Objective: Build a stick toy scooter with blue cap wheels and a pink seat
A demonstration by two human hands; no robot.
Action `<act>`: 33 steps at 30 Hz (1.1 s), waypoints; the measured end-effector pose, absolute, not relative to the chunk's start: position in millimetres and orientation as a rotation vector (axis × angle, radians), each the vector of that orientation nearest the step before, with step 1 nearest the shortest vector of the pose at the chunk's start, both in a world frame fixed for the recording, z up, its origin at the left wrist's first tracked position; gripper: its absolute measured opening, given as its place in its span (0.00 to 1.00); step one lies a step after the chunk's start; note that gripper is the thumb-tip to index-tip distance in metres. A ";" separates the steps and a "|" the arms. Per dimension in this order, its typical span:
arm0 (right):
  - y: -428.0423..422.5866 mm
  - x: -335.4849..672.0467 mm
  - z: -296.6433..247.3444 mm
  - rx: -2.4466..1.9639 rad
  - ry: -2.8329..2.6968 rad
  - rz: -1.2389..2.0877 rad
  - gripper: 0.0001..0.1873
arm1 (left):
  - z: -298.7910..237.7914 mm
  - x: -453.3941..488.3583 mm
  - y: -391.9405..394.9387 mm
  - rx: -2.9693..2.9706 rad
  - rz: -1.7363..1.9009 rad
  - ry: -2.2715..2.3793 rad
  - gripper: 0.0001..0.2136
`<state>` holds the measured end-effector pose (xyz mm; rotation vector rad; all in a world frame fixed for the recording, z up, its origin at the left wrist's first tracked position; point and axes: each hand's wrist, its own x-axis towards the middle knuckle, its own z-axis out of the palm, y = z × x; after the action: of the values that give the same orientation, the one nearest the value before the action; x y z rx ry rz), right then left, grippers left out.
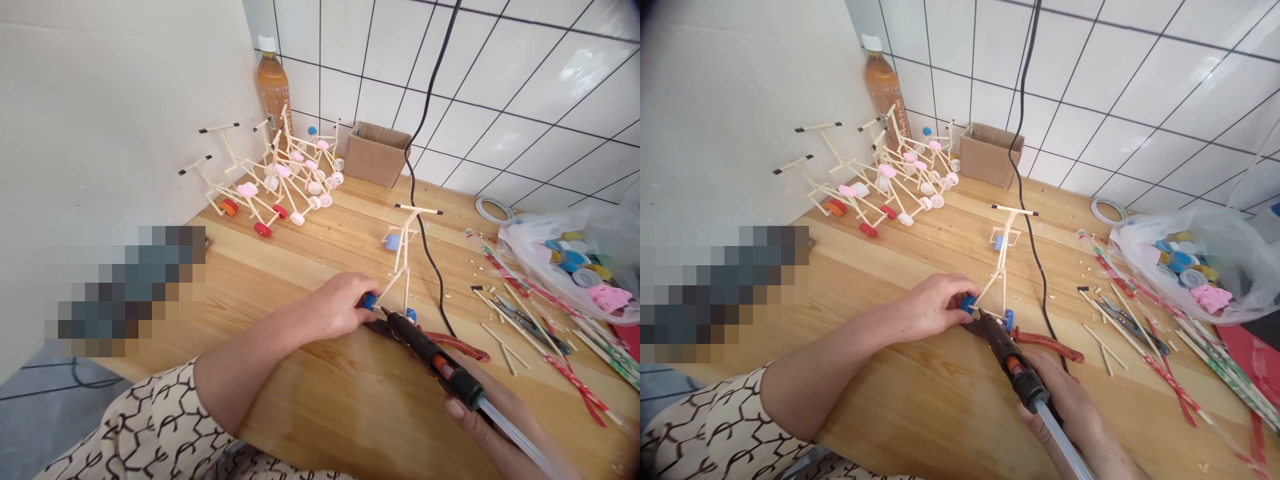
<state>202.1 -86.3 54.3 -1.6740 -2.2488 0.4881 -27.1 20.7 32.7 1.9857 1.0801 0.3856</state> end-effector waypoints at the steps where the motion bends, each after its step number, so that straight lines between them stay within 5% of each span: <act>1: -86.0 201.5 54.3 -1.675 -2.245 0.485 0.21 | 32.5 -27.2 20.7 1.989 0.389 1.080 0.07; 33: -80.8 193.8 49.9 -1.748 -2.120 0.729 0.21 | 26.5 -28.6 21.6 2.042 0.437 1.039 0.06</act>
<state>193.8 -80.8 49.9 -1.7482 -2.1204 0.7287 -28.6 21.6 26.5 2.0421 1.0385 0.4371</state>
